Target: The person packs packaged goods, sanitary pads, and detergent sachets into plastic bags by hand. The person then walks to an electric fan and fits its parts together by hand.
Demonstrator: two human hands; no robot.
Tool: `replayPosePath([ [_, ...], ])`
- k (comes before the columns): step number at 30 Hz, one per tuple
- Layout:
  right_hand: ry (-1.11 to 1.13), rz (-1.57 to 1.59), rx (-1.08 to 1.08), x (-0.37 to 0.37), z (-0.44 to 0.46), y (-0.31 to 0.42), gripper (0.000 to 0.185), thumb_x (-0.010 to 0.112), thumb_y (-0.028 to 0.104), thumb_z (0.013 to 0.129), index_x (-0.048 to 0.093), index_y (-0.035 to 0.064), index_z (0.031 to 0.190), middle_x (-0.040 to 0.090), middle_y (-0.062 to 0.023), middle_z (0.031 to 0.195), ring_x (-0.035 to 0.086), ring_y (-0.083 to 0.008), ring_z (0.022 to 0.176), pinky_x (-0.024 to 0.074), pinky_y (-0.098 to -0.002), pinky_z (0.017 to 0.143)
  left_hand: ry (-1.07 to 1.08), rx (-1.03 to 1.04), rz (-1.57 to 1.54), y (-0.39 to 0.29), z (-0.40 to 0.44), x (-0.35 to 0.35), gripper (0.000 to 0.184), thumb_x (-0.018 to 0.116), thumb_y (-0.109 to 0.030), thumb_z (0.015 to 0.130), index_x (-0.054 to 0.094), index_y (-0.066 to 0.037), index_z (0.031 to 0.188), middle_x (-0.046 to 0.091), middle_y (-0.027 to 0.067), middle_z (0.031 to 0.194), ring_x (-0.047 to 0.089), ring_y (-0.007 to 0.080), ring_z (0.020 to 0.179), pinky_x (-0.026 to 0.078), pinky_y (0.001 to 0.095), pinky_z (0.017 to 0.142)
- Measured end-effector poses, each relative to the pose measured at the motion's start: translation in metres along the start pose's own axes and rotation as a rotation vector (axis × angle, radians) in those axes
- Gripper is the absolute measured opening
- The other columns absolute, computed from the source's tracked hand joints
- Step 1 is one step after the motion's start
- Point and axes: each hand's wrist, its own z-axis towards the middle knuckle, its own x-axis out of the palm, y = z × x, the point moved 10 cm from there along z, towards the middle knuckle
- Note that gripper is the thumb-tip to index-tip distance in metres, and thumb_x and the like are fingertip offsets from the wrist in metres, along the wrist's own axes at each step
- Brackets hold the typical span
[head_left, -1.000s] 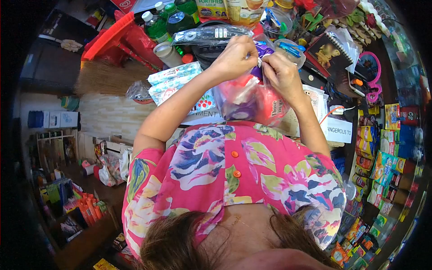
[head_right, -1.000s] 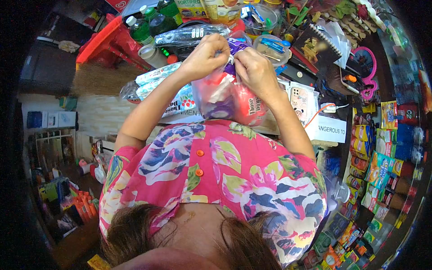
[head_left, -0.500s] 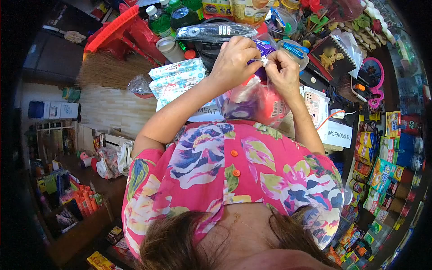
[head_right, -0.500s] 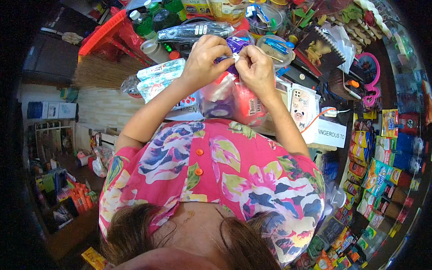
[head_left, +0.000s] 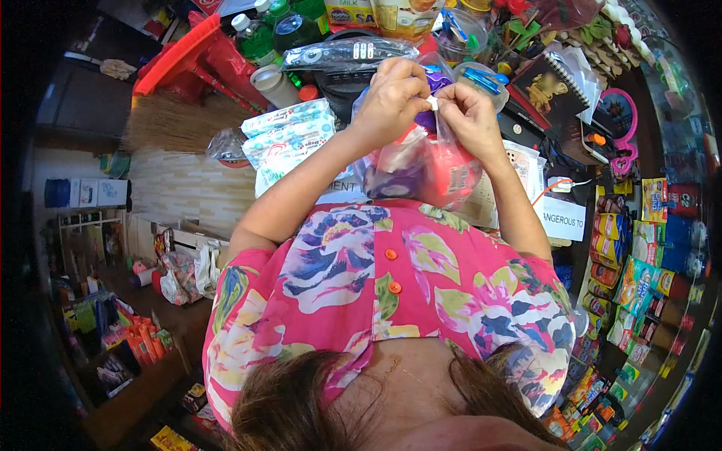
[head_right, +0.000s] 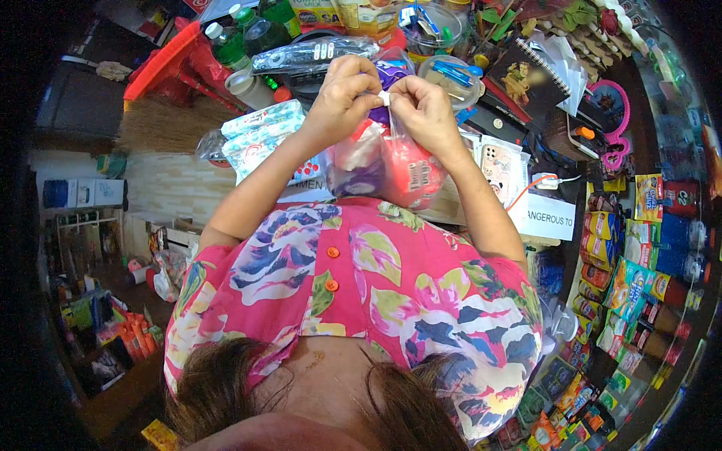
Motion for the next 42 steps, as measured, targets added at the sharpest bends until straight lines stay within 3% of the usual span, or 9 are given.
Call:
replayPosePath([
  [1, -0.010, 0.003, -0.006, 0.000, 0.000, 0.003, 0.009, 0.059, 0.006, 0.080, 0.063, -0.0013, 0.084, 0.060, -0.0029, 0.072, 0.056, -0.0103, 0.067, 0.0449, -0.0264, 0.061, 0.016, -0.004, -0.001, 0.001, 0.001, 0.000, 0.014, 0.069, -0.007, 0.069, 0.057, -0.002, 0.075, 0.055, 0.0104, 0.092, 0.050, 0.0311, 0.096, 0.039, 0.0393, 0.085],
  [4, -0.063, -0.430, -0.376, 0.000, -0.008, 0.054, 0.012, 0.060, 0.005, 0.079, 0.064, -0.0021, 0.088, 0.063, -0.0114, 0.077, 0.063, -0.0221, 0.071, 0.0484, -0.0332, 0.065, 0.040, -0.002, 0.022, -0.001, 0.005, 0.001, 0.015, 0.069, -0.007, 0.069, 0.056, -0.002, 0.074, 0.053, 0.0111, 0.090, 0.049, 0.0318, 0.093, 0.039, 0.0401, 0.085],
  [5, -0.032, -0.470, -0.408, 0.004, -0.009, 0.059, 0.012, 0.058, 0.003, 0.078, 0.064, -0.0025, 0.088, 0.062, -0.0179, 0.082, 0.063, -0.0333, 0.076, 0.0495, -0.0384, 0.068, 0.047, -0.004, 0.034, 0.000, 0.005, 0.002, 0.015, 0.069, -0.007, 0.068, 0.056, -0.002, 0.074, 0.053, 0.0111, 0.090, 0.049, 0.0319, 0.093, 0.039, 0.0403, 0.085],
  [8, 0.058, -0.627, -0.468, 0.014, -0.009, 0.072, 0.009, 0.060, 0.007, 0.078, 0.061, -0.0012, 0.081, 0.059, -0.0176, 0.078, 0.060, -0.0370, 0.074, 0.0484, -0.0436, 0.066, 0.076, -0.006, 0.082, -0.005, 0.007, 0.001, 0.014, 0.068, -0.007, 0.068, 0.057, -0.003, 0.076, 0.053, 0.0100, 0.093, 0.049, 0.0313, 0.099, 0.038, 0.0416, 0.086],
  [13, 0.231, -0.795, -0.453, 0.025, 0.001, 0.065, 0.011, 0.061, 0.010, 0.077, 0.058, -0.0009, 0.075, 0.059, -0.0195, 0.078, 0.059, -0.0388, 0.074, 0.0472, -0.0461, 0.065, 0.120, 0.029, 0.178, -0.011, 0.007, 0.004, 0.015, 0.068, -0.008, 0.069, 0.058, -0.003, 0.079, 0.053, 0.0085, 0.097, 0.047, 0.0300, 0.106, 0.036, 0.0422, 0.088],
  [21, 0.344, -0.733, -0.389, 0.029, 0.009, 0.057, 0.013, 0.060, 0.009, 0.075, 0.055, -0.0019, 0.073, 0.058, -0.0211, 0.076, 0.058, -0.0400, 0.073, 0.0470, -0.0468, 0.066, 0.093, 0.078, 0.237, -0.018, 0.003, 0.003, 0.015, 0.066, -0.007, 0.071, 0.058, -0.002, 0.083, 0.053, 0.0094, 0.101, 0.047, 0.0288, 0.111, 0.034, 0.0422, 0.090],
  [31, -0.048, -0.843, -0.682, 0.028, -0.013, 0.070, 0.014, 0.061, 0.007, 0.071, 0.050, 0.0019, 0.077, 0.051, -0.0156, 0.072, 0.055, -0.0350, 0.068, 0.0462, -0.0440, 0.062, 0.066, 0.033, 0.242, -0.012, 0.004, 0.001, 0.011, 0.064, -0.009, 0.073, 0.059, -0.002, 0.080, 0.054, 0.0100, 0.097, 0.049, 0.0297, 0.100, 0.037, 0.0425, 0.085],
  [39, -0.239, -0.679, -0.538, 0.011, -0.014, 0.049, 0.010, 0.058, 0.003, 0.072, 0.050, 0.0009, 0.077, 0.052, -0.0163, 0.073, 0.055, -0.0348, 0.068, 0.0459, -0.0442, 0.061, 0.053, -0.044, 0.195, -0.005, -0.001, 0.000, 0.009, 0.062, -0.010, 0.077, 0.061, -0.003, 0.082, 0.054, 0.0095, 0.097, 0.048, 0.0291, 0.104, 0.036, 0.0420, 0.088],
  [42, -0.422, -0.728, -0.539, -0.022, -0.015, 0.042, 0.008, 0.057, 0.003, 0.074, 0.052, -0.0005, 0.078, 0.052, -0.0173, 0.073, 0.055, -0.0350, 0.068, 0.0453, -0.0448, 0.061, 0.095, -0.121, 0.129, 0.005, -0.005, 0.002, 0.010, 0.062, -0.011, 0.077, 0.061, -0.003, 0.083, 0.055, 0.0097, 0.098, 0.047, 0.0295, 0.104, 0.036, 0.0414, 0.088],
])
